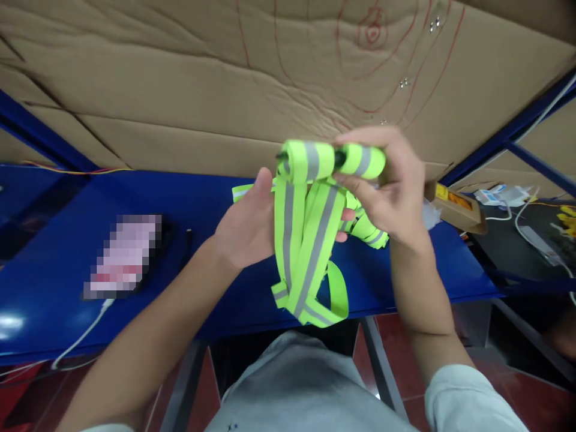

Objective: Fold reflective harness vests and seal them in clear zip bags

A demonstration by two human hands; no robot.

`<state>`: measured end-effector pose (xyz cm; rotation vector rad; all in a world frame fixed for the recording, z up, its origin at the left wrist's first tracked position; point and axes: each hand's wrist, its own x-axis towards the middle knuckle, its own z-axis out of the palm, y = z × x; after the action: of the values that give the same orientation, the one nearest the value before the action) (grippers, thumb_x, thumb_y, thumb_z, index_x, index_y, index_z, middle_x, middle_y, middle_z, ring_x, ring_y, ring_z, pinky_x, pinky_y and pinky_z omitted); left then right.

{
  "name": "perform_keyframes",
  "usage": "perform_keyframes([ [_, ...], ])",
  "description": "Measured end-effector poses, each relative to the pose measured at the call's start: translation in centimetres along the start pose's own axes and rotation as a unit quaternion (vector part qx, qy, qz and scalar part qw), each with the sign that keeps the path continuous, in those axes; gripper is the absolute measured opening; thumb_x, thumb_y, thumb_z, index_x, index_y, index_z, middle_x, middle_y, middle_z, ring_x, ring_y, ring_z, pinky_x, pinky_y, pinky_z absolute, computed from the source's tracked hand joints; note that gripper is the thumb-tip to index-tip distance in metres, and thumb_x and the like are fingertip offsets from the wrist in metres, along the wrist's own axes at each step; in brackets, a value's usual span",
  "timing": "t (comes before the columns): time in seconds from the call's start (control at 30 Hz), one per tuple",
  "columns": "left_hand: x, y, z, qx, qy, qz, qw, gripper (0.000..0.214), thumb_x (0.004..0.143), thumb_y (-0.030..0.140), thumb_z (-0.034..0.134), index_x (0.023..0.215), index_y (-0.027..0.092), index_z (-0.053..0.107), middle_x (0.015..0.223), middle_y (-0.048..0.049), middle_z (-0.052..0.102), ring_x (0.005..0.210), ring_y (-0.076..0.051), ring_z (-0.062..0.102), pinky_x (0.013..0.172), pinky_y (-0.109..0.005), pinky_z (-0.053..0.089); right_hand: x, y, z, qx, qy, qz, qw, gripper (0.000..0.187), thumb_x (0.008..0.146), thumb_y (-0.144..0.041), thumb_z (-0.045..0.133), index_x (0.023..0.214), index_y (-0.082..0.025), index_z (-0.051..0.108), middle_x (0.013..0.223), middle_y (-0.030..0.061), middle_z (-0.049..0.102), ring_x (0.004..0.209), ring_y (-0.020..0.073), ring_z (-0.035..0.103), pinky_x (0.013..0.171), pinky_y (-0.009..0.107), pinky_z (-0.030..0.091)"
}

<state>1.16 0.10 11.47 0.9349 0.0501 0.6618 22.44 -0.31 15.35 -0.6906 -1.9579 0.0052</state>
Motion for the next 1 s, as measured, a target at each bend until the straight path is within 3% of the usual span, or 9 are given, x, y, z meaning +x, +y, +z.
perform_keyframes([
  [0.13, 0.4, -1.3, -1.7, 0.022, 0.055, -0.008, 0.998, 0.069, 0.091, 0.075, 0.061, 0.127, 0.017, 0.069, 0.111, -0.0130, 0.081, 0.106, -0.036, 0.077, 0.091, -0.047, 0.064, -3.3, 2.4, 1.4, -0.006, -0.066, -0.028, 0.997, 0.034, 0.103, -0.019, 0.053, 0.133, -0.027, 0.066, 0.131, 0.0034, 0.074, 0.127, 0.0227, 0.070, 0.110, 0.042, 0.057],
  [0.27, 0.2, -3.0, -3.4, 0.007, 0.148, -0.063, 0.987, 0.065, 0.095, 0.069, 0.055, 0.131, 0.017, 0.069, 0.101, -0.0108, 0.082, 0.096, -0.034, 0.079, 0.087, -0.046, 0.064, -6.1, 3.1, 3.5, -0.016, -0.112, -0.058, 0.992, 0.043, 0.105, -0.019, 0.048, 0.147, -0.026, 0.059, 0.149, 0.0096, 0.063, 0.148, 0.0246, 0.054, 0.124, 0.048, 0.046],
  [0.47, -0.4, -4.4, -5.7, 0.018, 0.223, -0.094, 0.970, 0.060, 0.091, 0.053, 0.069, 0.141, 0.020, 0.065, 0.103, -0.0096, 0.082, 0.089, -0.032, 0.080, 0.085, -0.046, 0.065, -8.1, 3.1, 4.7, 0.068, -0.275, 0.038, 0.958, 0.059, 0.107, -0.022, 0.042, 0.165, -0.026, 0.034, 0.175, 0.0093, 0.030, 0.166, 0.0229, 0.018, 0.137, 0.056, 0.013],
  [0.53, -0.7, -4.4, -6.0, 0.025, 0.202, -0.120, 0.972, 0.056, 0.091, 0.052, 0.071, 0.135, 0.018, 0.069, 0.104, -0.0108, 0.082, 0.088, -0.031, 0.080, 0.081, -0.042, 0.065, -8.1, 3.6, 4.2, 0.161, -0.270, 0.093, 0.945, 0.062, 0.106, -0.037, 0.052, 0.165, -0.027, 0.036, 0.177, 0.0077, 0.023, 0.167, 0.0245, 0.014, 0.137, 0.053, 0.013],
  [0.6, -1.0, -4.4, -6.0, 0.029, 0.173, -0.136, 0.975, 0.050, 0.088, 0.046, 0.076, 0.127, 0.015, 0.073, 0.103, -0.0123, 0.082, 0.086, -0.031, 0.080, 0.079, -0.040, 0.065, -8.0, 4.4, 3.9, 0.235, -0.188, 0.173, 0.938, 0.067, 0.102, -0.055, 0.058, 0.161, -0.030, 0.042, 0.176, 0.0052, 0.028, 0.165, 0.0251, 0.022, 0.136, 0.050, 0.022],
  [0.7, -1.2, -4.7, -5.9, 0.031, 0.173, -0.135, 0.975, 0.043, 0.082, 0.034, 0.082, 0.120, 0.015, 0.075, 0.100, -0.0114, 0.083, 0.083, -0.030, 0.080, 0.077, -0.039, 0.065, -8.3, 5.2, 4.1, 0.296, -0.110, 0.311, 0.896, 0.070, 0.091, -0.064, 0.070, 0.149, -0.028, 0.057, 0.161, 0.0066, 0.054, 0.151, 0.0257, 0.050, 0.127, 0.047, 0.042],
  [0.8, -1.3, -5.3, -5.9, 0.034, 0.206, -0.143, 0.967, 0.047, 0.073, 0.027, 0.086, 0.117, 0.015, 0.075, 0.089, -0.0090, 0.083, 0.080, -0.030, 0.080, 0.076, -0.039, 0.065, -9.1, 5.2, 5.2, 0.378, -0.174, 0.413, 0.810, 0.059, 0.082, -0.062, 0.080, 0.124, -0.021, 0.074, 0.122, 0.0083, 0.077, 0.107, 0.0233, 0.075, 0.095, 0.039, 0.065],
  [0.87, -1.3, -5.6, -5.9, 0.032, 0.224, -0.150, 0.962, 0.053, 0.069, 0.025, 0.087, 0.119, 0.014, 0.074, 0.084, -0.0087, 0.082, 0.081, -0.032, 0.080, 0.076, -0.040, 0.065, -9.5, 4.6, 5.8, 0.424, -0.178, 0.441, 0.771, 0.045, 0.083, -0.057, 0.081, 0.106, -0.018, 0.078, 0.098, 0.0063, 0.079, 0.079, 0.0187, 0.074, 0.073, 0.033, 0.066],
  [1.0, -1.1, -6.2, -5.8, -0.015, 0.196, -0.152, 0.969, 0.055, 0.068, 0.021, 0.085, 0.121, 0.014, 0.074, 0.096, -0.0116, 0.083, 0.091, -0.035, 0.080, 0.088, -0.047, 0.064, -9.1, 3.2, 5.7, 0.415, -0.146, 0.420, 0.794, 0.033, 0.083, -0.044, 0.083, 0.104, -0.019, 0.079, 0.079, 0.0001, 0.073, 0.057, 0.0128, 0.063, 0.054, 0.029, 0.059],
])
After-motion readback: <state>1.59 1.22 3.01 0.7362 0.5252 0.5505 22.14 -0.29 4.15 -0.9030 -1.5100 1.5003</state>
